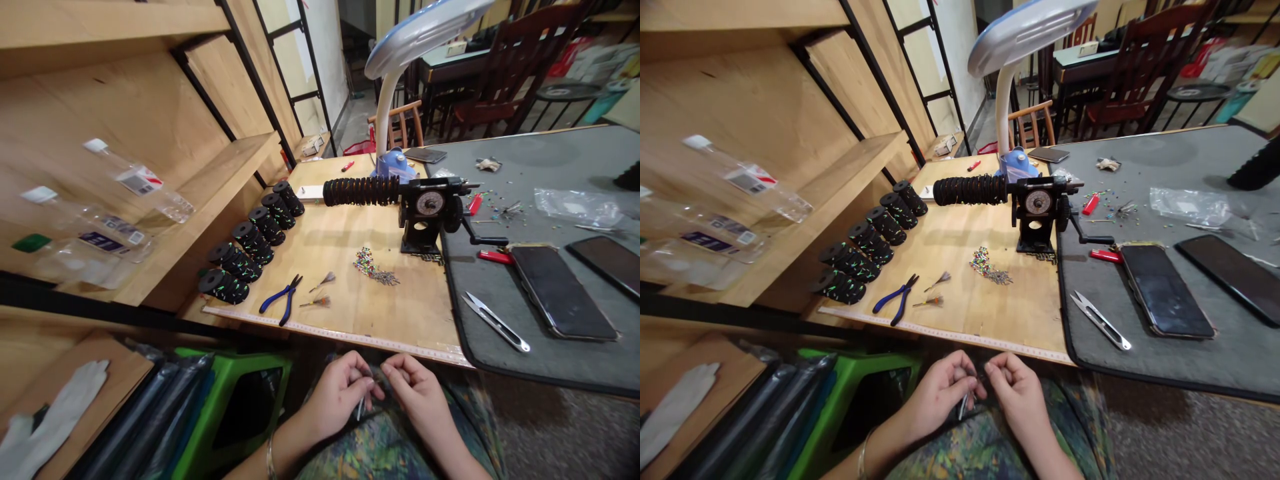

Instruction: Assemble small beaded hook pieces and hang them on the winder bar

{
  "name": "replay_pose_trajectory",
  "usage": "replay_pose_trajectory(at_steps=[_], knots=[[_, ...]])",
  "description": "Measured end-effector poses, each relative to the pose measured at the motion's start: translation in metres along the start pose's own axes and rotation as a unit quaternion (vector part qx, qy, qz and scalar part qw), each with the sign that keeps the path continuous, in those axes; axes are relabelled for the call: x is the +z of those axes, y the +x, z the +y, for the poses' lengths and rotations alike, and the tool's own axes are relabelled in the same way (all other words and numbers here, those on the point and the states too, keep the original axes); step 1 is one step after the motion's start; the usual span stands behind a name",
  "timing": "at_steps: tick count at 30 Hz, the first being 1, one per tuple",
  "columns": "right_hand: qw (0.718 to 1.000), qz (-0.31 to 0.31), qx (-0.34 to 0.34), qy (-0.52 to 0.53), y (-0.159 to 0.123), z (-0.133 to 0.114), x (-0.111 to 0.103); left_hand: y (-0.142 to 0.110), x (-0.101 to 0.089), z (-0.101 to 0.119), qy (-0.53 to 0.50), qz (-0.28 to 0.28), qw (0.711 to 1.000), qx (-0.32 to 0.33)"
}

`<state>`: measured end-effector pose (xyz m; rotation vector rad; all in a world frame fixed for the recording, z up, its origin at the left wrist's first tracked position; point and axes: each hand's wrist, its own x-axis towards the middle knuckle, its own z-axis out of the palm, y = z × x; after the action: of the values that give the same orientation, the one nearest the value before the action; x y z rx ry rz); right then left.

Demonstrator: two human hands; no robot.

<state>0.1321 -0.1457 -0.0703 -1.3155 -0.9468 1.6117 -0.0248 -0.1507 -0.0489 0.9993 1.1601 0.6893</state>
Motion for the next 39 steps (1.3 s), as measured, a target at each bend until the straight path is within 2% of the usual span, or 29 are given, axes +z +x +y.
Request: replay_pose_trajectory(at_steps=[7, 13, 19, 30, 39], knots=[[0.998, -0.053, -0.004, 0.012, 0.000, 0.004, 0.004, 0.002, 0.003, 0.002, 0.023, 0.023, 0.999, 0.008], [0.999, -0.045, -0.024, -0.001, 0.001, 0.016, 0.002, 0.002, 0.003, 0.003, 0.007, 0.022, 1.000, 0.002], [1.000, -0.019, -0.007, -0.013, -0.001, 0.017, 0.003, 0.004, 0.002, 0.002, -0.034, 0.022, 0.999, -0.011], [0.999, -0.010, -0.010, -0.029, -0.003, 0.014, 0.003, 0.005, 0.003, 0.001, 0.008, 0.050, 0.999, 0.006], [0.991, -0.025, -0.066, -0.116, -0.004, 0.026, 0.000, 0.007, 0.003, 0.001, -0.014, 0.053, 0.998, 0.002]])
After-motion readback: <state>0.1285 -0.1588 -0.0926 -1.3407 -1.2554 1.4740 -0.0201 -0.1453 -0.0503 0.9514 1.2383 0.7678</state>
